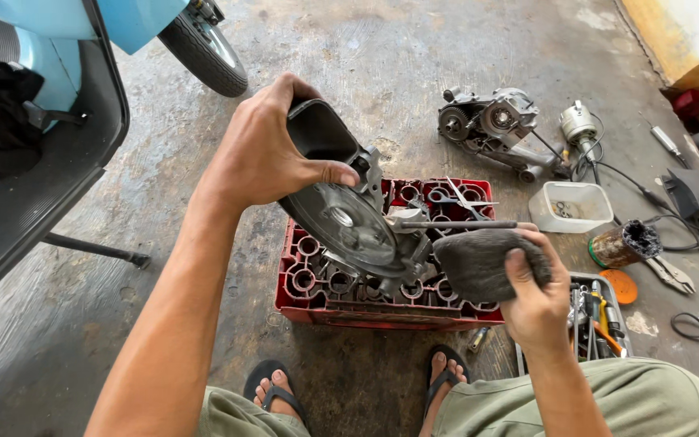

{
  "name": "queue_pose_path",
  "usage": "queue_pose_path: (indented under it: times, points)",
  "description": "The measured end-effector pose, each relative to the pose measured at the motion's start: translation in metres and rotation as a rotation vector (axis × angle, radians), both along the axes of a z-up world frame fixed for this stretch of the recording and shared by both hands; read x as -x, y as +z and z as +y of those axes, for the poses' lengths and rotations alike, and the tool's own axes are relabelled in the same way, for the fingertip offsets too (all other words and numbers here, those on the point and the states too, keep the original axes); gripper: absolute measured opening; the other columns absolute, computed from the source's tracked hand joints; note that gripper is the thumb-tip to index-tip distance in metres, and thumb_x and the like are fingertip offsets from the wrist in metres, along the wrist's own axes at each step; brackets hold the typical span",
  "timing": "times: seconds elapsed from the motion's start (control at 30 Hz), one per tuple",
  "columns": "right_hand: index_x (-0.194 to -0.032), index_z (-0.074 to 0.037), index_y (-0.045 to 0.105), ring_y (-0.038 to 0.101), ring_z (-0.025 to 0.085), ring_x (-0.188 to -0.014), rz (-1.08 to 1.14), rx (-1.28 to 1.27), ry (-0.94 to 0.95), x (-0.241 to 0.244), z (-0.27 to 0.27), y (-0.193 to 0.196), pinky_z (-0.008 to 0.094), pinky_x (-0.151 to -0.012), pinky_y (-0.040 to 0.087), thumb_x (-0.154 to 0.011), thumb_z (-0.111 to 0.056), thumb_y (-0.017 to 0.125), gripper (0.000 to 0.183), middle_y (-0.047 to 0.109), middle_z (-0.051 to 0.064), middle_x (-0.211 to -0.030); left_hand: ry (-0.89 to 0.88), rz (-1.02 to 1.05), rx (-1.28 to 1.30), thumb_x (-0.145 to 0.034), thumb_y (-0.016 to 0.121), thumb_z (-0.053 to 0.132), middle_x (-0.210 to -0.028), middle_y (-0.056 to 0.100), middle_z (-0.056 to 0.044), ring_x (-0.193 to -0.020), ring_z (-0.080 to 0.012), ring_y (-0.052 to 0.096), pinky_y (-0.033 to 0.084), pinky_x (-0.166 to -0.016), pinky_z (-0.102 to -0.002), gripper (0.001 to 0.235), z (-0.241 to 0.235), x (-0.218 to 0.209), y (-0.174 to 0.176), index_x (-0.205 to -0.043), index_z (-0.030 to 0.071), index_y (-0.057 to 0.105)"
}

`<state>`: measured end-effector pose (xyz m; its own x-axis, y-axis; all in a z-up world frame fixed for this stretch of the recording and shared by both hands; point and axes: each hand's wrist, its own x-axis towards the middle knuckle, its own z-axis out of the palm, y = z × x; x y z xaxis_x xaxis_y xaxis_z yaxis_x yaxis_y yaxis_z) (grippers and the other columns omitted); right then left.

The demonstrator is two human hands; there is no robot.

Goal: The person scrubs a scooter engine casing with a wire brush and then uses a screwdriver to scrape residue from crevices. The person rotates the casing to access different areas while working over a red crate.

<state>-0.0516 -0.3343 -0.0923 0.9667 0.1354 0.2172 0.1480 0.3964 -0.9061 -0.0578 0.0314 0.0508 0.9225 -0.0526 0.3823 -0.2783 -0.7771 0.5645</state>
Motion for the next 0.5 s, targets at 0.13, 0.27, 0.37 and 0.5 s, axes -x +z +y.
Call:
queue_pose_path:
  times: [0.13, 0.27, 0.37, 0.5]
  points:
    - [-0.114, -0.006, 0.059, 0.06, 0.032, -0.106, -0.043, 0.287, -0.145, 0.008, 0.015, -0.009, 0.038, -0.084, 0.067, -0.102, -0.013, 0.058, 0.015, 0.055, 0.015, -0.13, -0.002, -0.032, -0.03, -0.064, 0.095, 0.057, -0.11, 0.066, -0.016, -0.099, -0.0275, 0.063, 0.051, -0.087, -0.042, 0.089, 0.003, -0.004, -0.005, -0.122, 0.004, 0.053]
    - [-0.123, -0.011, 0.055, 0.064, 0.031, -0.108, -0.014, 0.378, -0.253, 0.023, 0.044, -0.006, 0.038, -0.083, 0.065, -0.1, -0.012, 0.056, 0.023, 0.062, 0.016, -0.131, -0.013, -0.212, -0.042, -0.071, 0.094, 0.048, -0.117, 0.052, -0.019, -0.106, -0.0292, 0.054, 0.052, -0.091, -0.041, 0.085, 0.01, -0.004, -0.016, -0.122, -0.001, 0.047]
    - [-0.125, -0.008, 0.054, 0.062, 0.032, -0.12, -0.116, 0.413, -0.254, 0.021, 0.057, -0.006, 0.041, -0.098, 0.061, -0.099, -0.011, 0.056, 0.027, 0.06, 0.016, -0.139, -0.006, -0.287, -0.036, -0.077, 0.088, 0.047, -0.119, 0.042, -0.018, -0.108, -0.0288, 0.049, 0.051, -0.093, -0.041, 0.081, 0.007, 0.001, -0.014, -0.121, -0.002, 0.041]
    - [-0.127, -0.011, 0.059, 0.064, 0.023, -0.113, -0.025, 0.462, -0.307, 0.013, 0.051, -0.019, 0.036, -0.101, 0.054, -0.1, -0.017, 0.058, 0.027, 0.066, 0.01, -0.122, 0.07, -0.279, -0.012, -0.084, 0.083, 0.043, -0.12, 0.046, -0.018, -0.11, -0.0306, 0.051, 0.046, -0.095, -0.043, 0.073, 0.004, 0.005, -0.018, -0.124, 0.0, 0.041]
